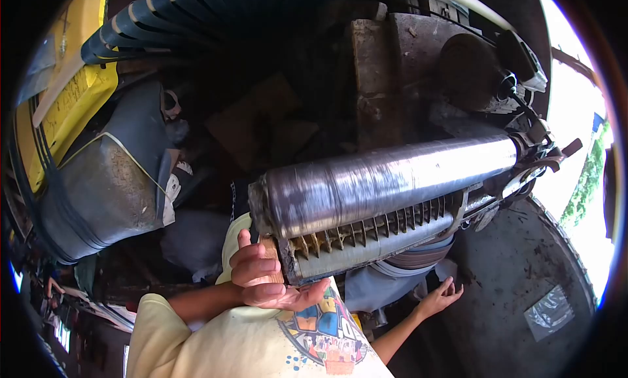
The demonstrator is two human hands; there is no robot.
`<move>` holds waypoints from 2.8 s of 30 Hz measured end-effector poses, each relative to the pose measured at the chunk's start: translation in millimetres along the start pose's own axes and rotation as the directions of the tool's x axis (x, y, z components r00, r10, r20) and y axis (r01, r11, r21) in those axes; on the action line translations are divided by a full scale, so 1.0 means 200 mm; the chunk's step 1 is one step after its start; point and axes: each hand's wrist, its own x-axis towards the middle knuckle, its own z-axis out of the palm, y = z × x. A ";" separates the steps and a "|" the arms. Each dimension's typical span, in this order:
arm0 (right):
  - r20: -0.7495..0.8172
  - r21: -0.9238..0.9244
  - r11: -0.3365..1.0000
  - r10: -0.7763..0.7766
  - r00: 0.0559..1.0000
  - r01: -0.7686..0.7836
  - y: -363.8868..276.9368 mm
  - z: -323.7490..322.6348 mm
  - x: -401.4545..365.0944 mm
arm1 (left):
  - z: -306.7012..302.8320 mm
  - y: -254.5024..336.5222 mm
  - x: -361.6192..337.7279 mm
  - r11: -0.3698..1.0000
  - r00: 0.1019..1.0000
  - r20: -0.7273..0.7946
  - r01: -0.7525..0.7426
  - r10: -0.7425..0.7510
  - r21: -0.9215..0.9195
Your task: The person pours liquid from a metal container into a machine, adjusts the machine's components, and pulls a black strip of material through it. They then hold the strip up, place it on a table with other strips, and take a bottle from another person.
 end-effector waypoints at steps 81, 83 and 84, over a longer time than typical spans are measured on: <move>-0.222 0.925 0.118 -0.605 0.765 0.361 -0.57 -0.06 0.33 | 0.40 0.74 0.08 0.814 0.872 0.329 -0.468 0.362 0.343; -0.153 0.931 0.099 -0.768 0.622 0.352 -0.66 -0.18 0.12 | 0.53 0.81 0.14 0.828 0.804 0.388 -0.539 0.451 0.155; -0.169 0.925 0.100 -0.755 0.633 0.366 -0.64 -0.17 0.04 | 0.55 0.83 0.14 0.827 0.786 0.407 -0.550 0.465 0.117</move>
